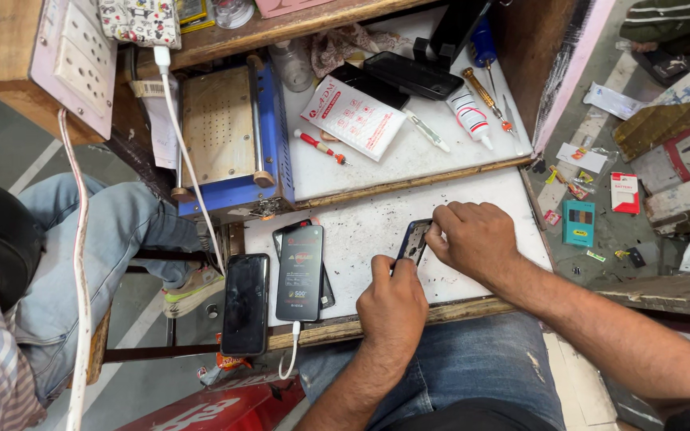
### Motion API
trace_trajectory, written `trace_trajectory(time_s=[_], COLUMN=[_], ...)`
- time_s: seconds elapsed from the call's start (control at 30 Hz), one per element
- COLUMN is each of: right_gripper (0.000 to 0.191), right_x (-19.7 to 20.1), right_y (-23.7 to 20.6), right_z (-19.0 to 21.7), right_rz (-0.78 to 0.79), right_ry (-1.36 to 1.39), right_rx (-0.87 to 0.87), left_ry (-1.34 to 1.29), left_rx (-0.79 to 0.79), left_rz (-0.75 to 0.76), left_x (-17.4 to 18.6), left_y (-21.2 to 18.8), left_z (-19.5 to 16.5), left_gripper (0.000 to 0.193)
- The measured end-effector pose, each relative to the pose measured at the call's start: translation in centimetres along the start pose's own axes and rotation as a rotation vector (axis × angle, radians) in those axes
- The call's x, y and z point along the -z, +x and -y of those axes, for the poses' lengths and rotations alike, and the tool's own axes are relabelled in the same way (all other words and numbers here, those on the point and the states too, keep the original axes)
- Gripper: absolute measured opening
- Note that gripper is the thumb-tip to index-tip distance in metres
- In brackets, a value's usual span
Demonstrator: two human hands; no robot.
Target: The person repairs a disassembled smartphone at a workbench, prying and pressing components inside the phone frame, picking small parts from the bench, wiping the frame with a cloth, and fitting the back cover onto the phone body.
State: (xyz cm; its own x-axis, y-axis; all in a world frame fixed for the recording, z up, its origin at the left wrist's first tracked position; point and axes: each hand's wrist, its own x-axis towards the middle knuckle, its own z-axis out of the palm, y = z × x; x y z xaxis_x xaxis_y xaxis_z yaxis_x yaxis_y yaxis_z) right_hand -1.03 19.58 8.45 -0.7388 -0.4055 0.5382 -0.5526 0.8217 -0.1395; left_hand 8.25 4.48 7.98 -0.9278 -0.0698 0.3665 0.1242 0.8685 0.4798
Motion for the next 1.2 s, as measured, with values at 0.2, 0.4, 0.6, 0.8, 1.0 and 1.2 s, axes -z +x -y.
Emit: trace_trajectory(time_s=[0.2, 0.4, 0.6, 0.8, 1.0, 1.2], right_gripper=[0.015, 0.012, 0.019, 0.034, 0.027, 0.025], right_x=[-0.2, 0.5, 1.2, 0.0, -0.8, -1.2], right_y=[-1.1, -4.3, -3.7, -1.9, -1.0, -1.5], right_z=[0.7, 2.1, 0.5, 0.4, 0.4, 0.2], right_rz=[-0.042, 0.276, 0.47, 0.34, 0.384, 0.391], right_ry=[0.08, 0.256, 0.229, 0.703, 0.76, 0.784], right_rx=[-0.036, -0.217, -0.411, -0.474, -0.562, -0.674], left_ry=[-0.025, -0.057, -0.118, -0.176, -0.142, -0.165], left_rx=[0.031, 0.077, 0.075, 0.081, 0.062, 0.06], left_rz=[0.006, 0.015, 0.017, 0.017, -0.01, -0.016], left_x=[0.4, 0.7, 0.6, 0.6, 0.8, 0.9], left_y=[0.2, 0.4, -0.3, -0.7, -1.2, -1.5], left_z=[-0.1, 1.0, 2.0, 2.4, 2.0, 1.4], left_gripper=[0.005, 0.01, 0.009, 0.009, 0.008, 0.008])
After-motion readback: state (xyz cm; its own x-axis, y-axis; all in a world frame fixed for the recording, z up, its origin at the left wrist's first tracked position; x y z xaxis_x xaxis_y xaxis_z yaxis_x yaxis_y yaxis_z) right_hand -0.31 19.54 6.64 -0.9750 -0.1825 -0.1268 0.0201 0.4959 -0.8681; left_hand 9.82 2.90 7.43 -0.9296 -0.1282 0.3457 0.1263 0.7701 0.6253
